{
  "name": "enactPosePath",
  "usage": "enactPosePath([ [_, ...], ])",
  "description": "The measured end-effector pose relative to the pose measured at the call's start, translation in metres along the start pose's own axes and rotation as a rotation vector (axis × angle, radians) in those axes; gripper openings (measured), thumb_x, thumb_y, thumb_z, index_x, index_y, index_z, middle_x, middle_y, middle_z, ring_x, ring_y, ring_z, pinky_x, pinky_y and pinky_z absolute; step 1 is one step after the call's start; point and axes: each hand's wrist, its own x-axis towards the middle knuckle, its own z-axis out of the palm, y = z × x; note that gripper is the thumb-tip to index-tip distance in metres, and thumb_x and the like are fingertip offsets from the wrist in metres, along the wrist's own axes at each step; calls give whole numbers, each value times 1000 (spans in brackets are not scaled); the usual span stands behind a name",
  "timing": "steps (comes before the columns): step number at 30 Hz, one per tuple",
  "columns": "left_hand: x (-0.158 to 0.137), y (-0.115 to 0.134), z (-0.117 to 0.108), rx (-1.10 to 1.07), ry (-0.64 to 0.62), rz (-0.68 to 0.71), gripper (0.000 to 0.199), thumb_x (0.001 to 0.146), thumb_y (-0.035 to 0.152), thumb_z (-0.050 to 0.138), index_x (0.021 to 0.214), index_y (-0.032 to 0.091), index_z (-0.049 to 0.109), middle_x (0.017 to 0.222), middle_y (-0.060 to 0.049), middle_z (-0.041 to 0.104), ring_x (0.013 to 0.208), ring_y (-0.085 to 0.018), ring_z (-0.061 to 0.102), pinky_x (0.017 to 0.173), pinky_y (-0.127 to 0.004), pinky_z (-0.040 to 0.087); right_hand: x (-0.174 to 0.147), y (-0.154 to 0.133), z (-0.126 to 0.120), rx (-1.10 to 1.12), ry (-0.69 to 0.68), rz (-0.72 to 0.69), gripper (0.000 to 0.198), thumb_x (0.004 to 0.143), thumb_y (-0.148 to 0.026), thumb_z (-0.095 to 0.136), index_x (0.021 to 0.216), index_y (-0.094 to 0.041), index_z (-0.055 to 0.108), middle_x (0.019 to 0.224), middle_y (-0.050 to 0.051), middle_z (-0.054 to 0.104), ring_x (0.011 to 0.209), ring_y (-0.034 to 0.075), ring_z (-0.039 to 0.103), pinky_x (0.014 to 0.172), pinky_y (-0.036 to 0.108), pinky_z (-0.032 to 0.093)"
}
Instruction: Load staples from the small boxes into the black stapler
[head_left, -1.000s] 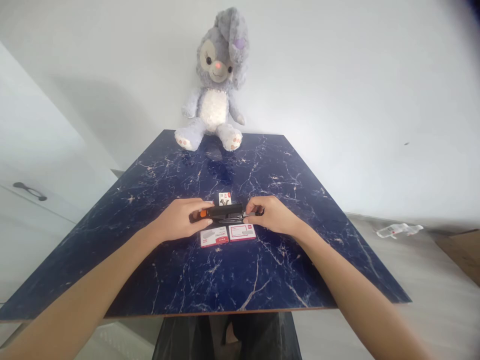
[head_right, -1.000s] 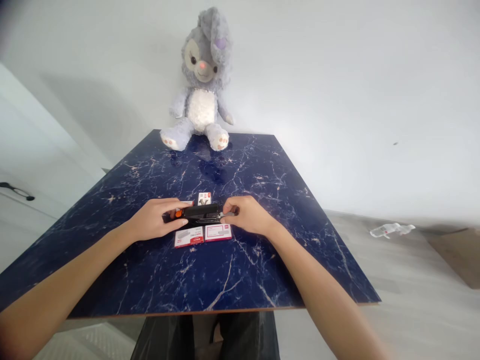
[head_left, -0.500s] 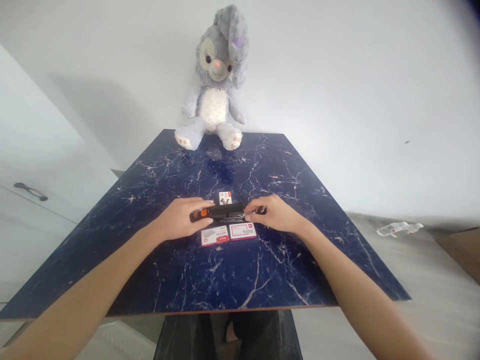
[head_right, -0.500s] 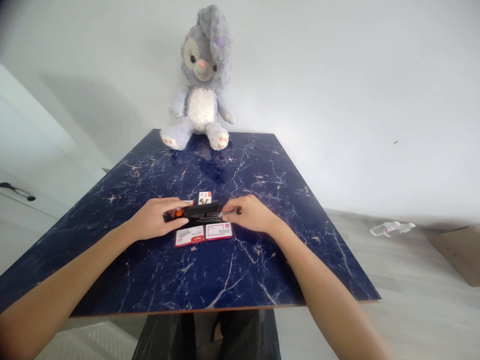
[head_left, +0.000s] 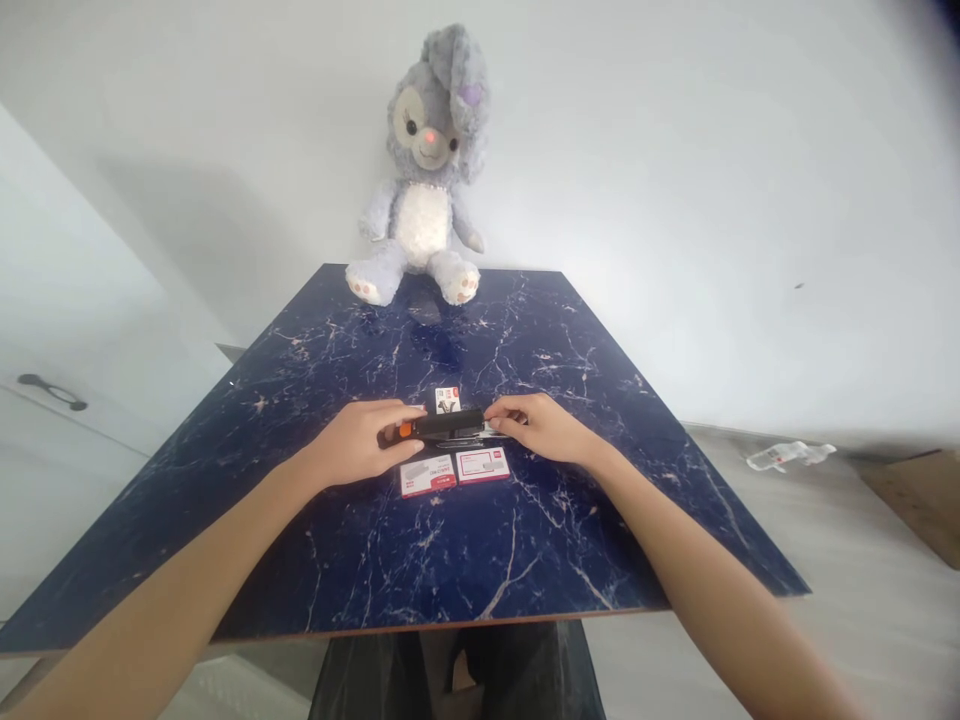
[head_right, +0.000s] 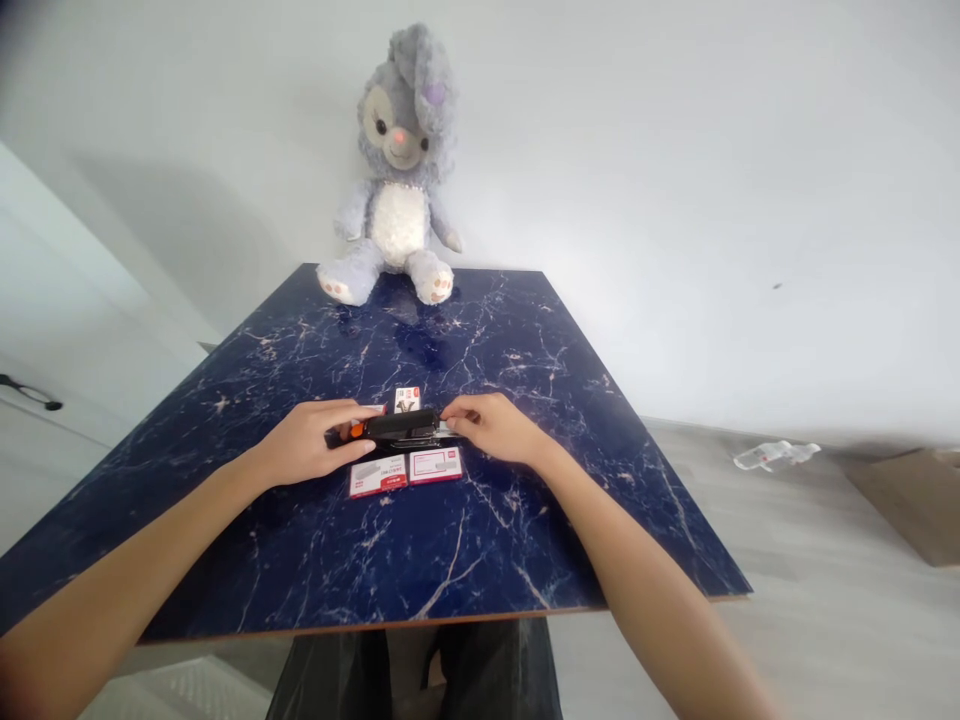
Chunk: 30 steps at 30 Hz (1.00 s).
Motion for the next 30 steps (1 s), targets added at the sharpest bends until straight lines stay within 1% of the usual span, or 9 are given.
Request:
enactPosePath([
  [3, 0, 0, 0, -4, 5, 0, 44, 91, 47, 55, 127, 24, 64, 101, -5, 72, 77, -17, 65, 75, -31, 52, 0, -1, -1, -13, 10, 0, 25, 96, -30, 50, 106, -24, 71, 101, 1, 74, 83, 16, 66, 76, 29, 48],
  [9, -1, 1, -1, -15, 8, 1, 44, 91, 46, 54, 128, 24, 64, 98, -5, 72, 73, -16, 64, 73, -30, 52, -1, -5, -3, 34, -83, -10, 24, 95, -31, 54, 112, -23, 69, 100, 2, 74, 84, 17, 66, 77, 29, 48],
  [13, -1, 1, -1, -14, 7, 11, 44, 91, 46, 54, 128, 24, 64, 102, -6, 72, 77, -18, 66, 77, -32, 52, 0, -4, -1, 9, -36, 0, 26, 96, -30, 49, 110, -23, 70, 104, 2, 73, 84, 17, 66, 76, 29, 48],
  [17, -1, 1, -1, -11, 16, 12, 42, 91, 46, 55, 127, 25, 64, 102, -6, 72, 79, -18, 66, 78, -32, 52, -1, -5, -8, 28, -14, 17, 25, 94, -34, 56, 110, -23, 72, 103, 3, 74, 85, 17, 67, 77, 29, 50],
  [20, -1, 2, -1, -10, 6, 9, 42, 91, 45, 55, 126, 25, 65, 100, -5, 72, 78, -18, 65, 76, -31, 51, -5, -8, -15, 25, -29, -18, 22, 91, -35, 61, 105, -25, 74, 100, 1, 75, 85, 17, 68, 77, 28, 51],
  [23, -1, 2, -1, -19, -5, 3, 43, 91, 46, 55, 128, 25, 64, 98, -5, 71, 74, -17, 64, 73, -30, 50, -7, -11, -19, -6, -50, -66, 20, 92, -34, 61, 104, -28, 75, 101, -1, 75, 87, 17, 69, 77, 28, 51],
  [30, -1, 1, 0, -11, 7, 11, 43, 91, 46, 55, 127, 24, 64, 98, -5, 71, 72, -16, 64, 73, -31, 50, -7, -12, -17, -110, -67, -118, 18, 93, -31, 61, 102, -28, 76, 99, -1, 76, 86, 18, 70, 82, 30, 50],
])
